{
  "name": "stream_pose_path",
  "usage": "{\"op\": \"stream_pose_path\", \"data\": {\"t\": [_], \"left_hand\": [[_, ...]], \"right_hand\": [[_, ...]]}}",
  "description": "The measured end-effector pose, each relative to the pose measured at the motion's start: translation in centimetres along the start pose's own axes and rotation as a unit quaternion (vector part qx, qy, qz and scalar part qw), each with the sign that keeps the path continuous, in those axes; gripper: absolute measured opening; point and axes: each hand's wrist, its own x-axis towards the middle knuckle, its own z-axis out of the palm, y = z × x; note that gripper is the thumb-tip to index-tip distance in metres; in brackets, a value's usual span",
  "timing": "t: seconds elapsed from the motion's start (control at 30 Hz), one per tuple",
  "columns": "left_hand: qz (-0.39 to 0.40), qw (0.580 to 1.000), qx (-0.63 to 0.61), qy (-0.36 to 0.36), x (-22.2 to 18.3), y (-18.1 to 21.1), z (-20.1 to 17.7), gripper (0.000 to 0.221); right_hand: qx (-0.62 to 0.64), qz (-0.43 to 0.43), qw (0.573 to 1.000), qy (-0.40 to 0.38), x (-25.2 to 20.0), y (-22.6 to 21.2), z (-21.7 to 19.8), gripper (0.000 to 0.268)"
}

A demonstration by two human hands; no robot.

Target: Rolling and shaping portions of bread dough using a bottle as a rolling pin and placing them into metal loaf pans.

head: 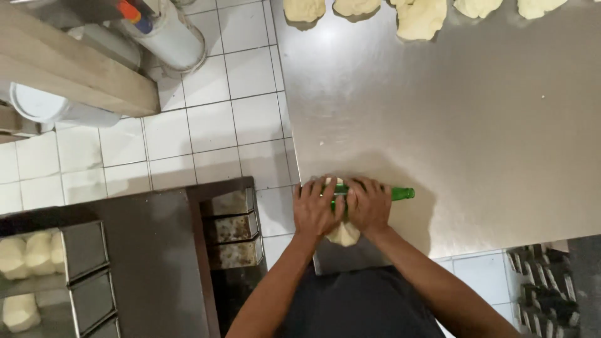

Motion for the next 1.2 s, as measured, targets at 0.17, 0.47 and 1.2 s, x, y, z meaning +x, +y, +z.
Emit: {"op": "stream_pose_path", "data": {"t": [0.17, 0.47, 1.2], "left_hand": [[-0.163, 0.96, -0.015, -0.226, 8.7, -2.3, 0.2, 0.044], [-0.012, 0.995, 0.087, 0.042, 0.8, -0.3, -0.1, 0.059], [-0.118, 0.987, -0.104, 0.019, -13.2, 4.9, 0.0, 0.058]], "right_hand": [[-0.047, 0.144, 0.979, -0.138, 7.7, 1.8, 1.9, 0.028], [-0.003, -0.111, 0.992, -0.067, 2.2, 3.4, -0.2, 0.031], [-0.079, -0.101, 0.969, -0.21, -9.0, 0.2, -8.8, 0.063]]}}
